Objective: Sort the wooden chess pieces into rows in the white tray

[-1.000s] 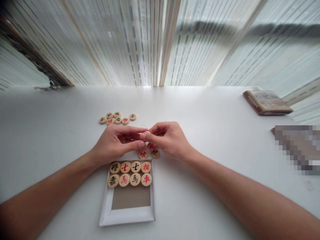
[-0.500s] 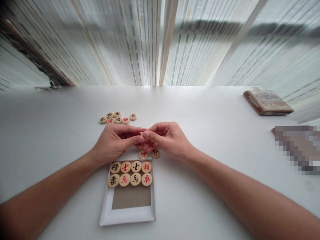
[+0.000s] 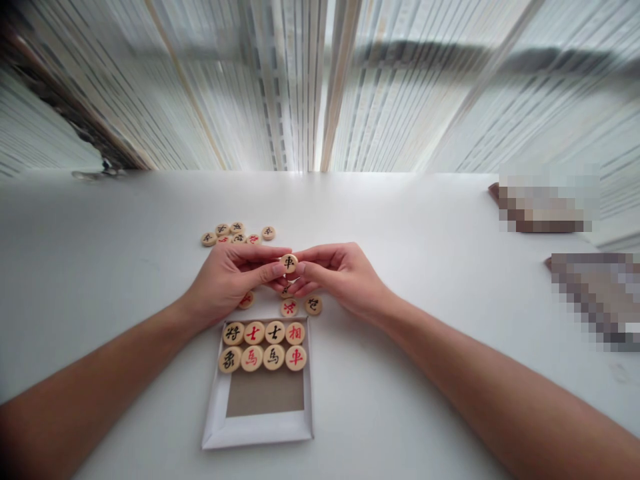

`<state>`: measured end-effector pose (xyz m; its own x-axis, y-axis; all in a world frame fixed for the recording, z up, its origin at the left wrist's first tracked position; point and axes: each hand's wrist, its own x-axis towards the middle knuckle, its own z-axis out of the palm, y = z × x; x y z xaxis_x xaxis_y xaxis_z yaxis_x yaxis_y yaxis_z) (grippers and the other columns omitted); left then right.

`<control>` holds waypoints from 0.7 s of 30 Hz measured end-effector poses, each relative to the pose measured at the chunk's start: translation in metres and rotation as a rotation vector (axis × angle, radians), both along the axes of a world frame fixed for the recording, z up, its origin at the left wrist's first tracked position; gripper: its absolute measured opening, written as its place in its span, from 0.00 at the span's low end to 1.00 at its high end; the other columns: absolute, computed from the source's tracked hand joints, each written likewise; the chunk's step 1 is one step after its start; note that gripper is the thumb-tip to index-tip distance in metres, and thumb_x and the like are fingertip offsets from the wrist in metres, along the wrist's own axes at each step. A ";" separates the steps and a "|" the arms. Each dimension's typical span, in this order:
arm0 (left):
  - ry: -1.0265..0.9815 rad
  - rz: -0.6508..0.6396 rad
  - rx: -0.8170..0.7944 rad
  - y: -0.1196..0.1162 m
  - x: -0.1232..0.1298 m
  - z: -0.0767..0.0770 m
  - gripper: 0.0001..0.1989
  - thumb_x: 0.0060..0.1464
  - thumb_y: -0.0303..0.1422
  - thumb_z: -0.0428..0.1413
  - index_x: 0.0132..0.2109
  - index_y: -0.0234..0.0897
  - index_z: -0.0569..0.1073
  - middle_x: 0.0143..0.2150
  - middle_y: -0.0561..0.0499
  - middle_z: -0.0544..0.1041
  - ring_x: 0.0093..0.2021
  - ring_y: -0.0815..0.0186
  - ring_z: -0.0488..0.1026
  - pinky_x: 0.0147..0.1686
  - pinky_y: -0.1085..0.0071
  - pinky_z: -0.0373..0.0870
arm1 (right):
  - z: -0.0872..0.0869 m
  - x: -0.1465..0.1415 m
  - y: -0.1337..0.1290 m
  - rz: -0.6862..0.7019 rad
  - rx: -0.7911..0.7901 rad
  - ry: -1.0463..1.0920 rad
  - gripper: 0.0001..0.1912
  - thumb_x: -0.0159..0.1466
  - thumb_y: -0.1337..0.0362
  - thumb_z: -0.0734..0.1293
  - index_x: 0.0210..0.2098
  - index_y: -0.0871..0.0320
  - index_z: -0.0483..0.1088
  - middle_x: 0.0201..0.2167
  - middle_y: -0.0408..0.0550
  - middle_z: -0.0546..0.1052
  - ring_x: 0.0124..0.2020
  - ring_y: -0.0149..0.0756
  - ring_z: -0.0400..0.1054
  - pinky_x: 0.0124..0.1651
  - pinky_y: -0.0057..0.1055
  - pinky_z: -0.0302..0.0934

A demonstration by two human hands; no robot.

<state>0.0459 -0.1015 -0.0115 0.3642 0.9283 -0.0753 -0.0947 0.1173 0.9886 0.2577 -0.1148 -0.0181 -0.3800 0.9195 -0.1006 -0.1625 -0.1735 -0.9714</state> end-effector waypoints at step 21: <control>-0.025 -0.055 0.021 -0.001 0.000 0.001 0.13 0.51 0.30 0.74 0.44 0.33 0.87 0.34 0.46 0.88 0.31 0.64 0.86 0.35 0.74 0.86 | 0.001 -0.003 -0.002 -0.039 -0.001 -0.018 0.23 0.50 0.51 0.86 0.38 0.61 0.86 0.28 0.53 0.86 0.30 0.42 0.84 0.32 0.31 0.79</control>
